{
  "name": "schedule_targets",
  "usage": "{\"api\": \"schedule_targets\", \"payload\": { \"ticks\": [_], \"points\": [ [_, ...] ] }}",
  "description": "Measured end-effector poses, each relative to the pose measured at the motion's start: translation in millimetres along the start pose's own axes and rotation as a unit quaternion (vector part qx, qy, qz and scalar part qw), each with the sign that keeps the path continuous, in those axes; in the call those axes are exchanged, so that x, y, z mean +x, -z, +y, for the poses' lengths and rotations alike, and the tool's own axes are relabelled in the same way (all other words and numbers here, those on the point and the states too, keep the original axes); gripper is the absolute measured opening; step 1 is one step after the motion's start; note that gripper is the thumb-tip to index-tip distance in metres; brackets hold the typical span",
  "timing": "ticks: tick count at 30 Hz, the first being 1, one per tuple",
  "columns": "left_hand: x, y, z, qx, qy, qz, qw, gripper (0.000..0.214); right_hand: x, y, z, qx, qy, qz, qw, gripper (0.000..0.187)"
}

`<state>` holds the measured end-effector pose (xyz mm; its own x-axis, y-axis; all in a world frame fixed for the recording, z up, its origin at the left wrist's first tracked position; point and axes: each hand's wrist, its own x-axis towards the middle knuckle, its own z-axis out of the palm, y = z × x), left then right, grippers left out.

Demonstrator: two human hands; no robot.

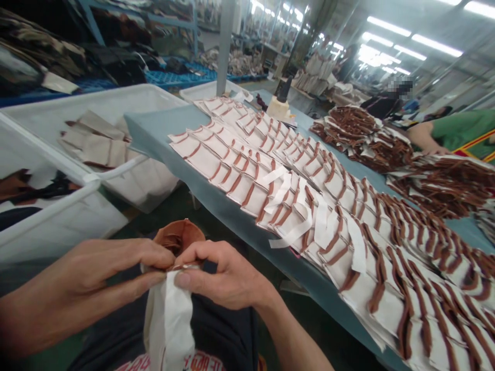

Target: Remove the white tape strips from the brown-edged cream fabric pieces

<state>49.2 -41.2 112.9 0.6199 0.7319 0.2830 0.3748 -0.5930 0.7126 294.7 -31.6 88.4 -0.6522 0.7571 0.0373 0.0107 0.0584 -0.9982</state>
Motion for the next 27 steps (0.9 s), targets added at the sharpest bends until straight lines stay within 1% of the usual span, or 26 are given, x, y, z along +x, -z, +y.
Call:
{"api": "schedule_targets", "payload": {
  "ticks": [2, 4, 7, 10, 12, 14, 17, 20, 22, 24, 27],
  "points": [
    [1, 1.1, 2, 0.033, -0.044, -0.003, 0.998, 0.031, -2, -1, -1, 0.007, -0.007, -0.002, 1.000, 0.032],
    [3, 2.8, 3, 0.051, -0.079, -0.015, 0.995, 0.043, -4, -2, -6, -0.012, -0.015, -0.005, 1.000, 0.034],
    [8, 5.0, 6, 0.079, -0.114, -0.032, 0.990, 0.052, -6, -3, -16, -0.069, -0.016, -0.003, 0.997, 0.027],
    [10, 3.5, 8, 0.119, -0.135, -0.030, 0.983, 0.054, -7, -5, -23, -0.121, -0.010, -0.001, 0.993, 0.016],
    [9, 0.5, 8, 0.131, -0.131, -0.023, 0.982, 0.047, -7, -6, -24, -0.150, -0.007, -0.002, 0.989, 0.012],
    [6, -2.8, 7, 0.133, -0.112, -0.015, 0.985, 0.039, -7, -7, -25, -0.168, -0.009, -0.004, 0.986, 0.011],
    [3, -5.8, 3, 0.116, -0.078, 0.011, 0.990, 0.031, -5, -8, -24, -0.179, -0.025, -0.003, 0.983, 0.012],
    [-1, -7.1, -3, 0.047, -0.009, 0.020, 0.999, 0.023, -2, -10, -24, -0.194, -0.040, -0.004, 0.980, 0.012],
    [-3, -8.0, -7, -0.021, 0.063, 0.011, 0.998, 0.019, 1, -12, -23, -0.194, -0.043, -0.001, 0.980, 0.012],
    [-4, -8.7, -11, -0.090, 0.126, -0.003, 0.988, 0.017, 2, -14, -21, -0.180, -0.051, 0.004, 0.982, 0.010],
    [-3, -8.0, -13, -0.164, 0.172, -0.037, 0.971, 0.019, 4, -18, -17, -0.165, -0.067, 0.023, 0.984, 0.008]
  ]
}}
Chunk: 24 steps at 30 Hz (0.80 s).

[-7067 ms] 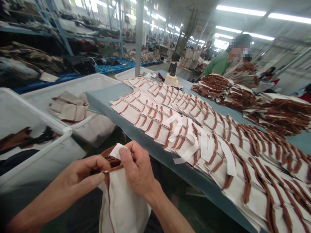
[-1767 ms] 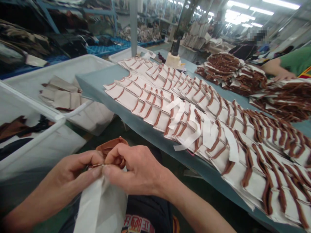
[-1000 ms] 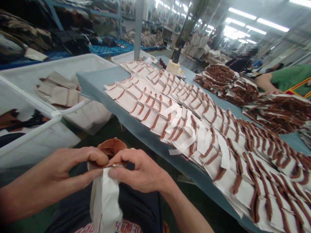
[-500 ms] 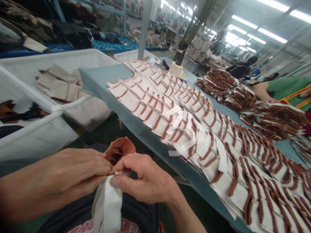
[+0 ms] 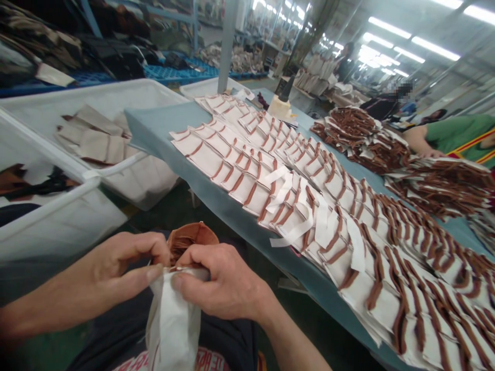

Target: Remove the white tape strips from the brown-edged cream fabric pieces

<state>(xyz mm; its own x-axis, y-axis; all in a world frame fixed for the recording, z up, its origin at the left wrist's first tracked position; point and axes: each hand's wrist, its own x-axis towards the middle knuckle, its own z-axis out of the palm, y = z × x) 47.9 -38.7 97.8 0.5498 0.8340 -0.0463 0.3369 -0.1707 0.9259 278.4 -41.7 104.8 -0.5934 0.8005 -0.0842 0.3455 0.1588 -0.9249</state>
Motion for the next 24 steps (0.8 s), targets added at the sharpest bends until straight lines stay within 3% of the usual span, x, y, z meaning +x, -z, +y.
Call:
{"api": "schedule_targets", "payload": {
  "ticks": [5, 10, 17, 24],
  "points": [
    [2, 3.8, 2, 0.062, 0.030, -0.031, 0.997, 0.024, 0, -2, 2, -0.005, -0.007, 0.016, 1.000, 0.010],
    [-1, 4.5, 1, 0.151, -0.015, -0.052, 0.987, 0.022, 0, 1, 2, -0.037, 0.000, 0.007, 0.999, 0.012],
    [-5, -5.0, -13, 0.223, -0.126, 0.009, 0.967, 0.019, -5, 1, 7, -0.033, -0.002, 0.020, 0.999, 0.012],
    [1, -8.5, 3, 0.164, -0.068, -0.001, 0.984, 0.018, -8, 0, 11, -0.025, 0.003, 0.063, 0.998, 0.011]
  ]
}}
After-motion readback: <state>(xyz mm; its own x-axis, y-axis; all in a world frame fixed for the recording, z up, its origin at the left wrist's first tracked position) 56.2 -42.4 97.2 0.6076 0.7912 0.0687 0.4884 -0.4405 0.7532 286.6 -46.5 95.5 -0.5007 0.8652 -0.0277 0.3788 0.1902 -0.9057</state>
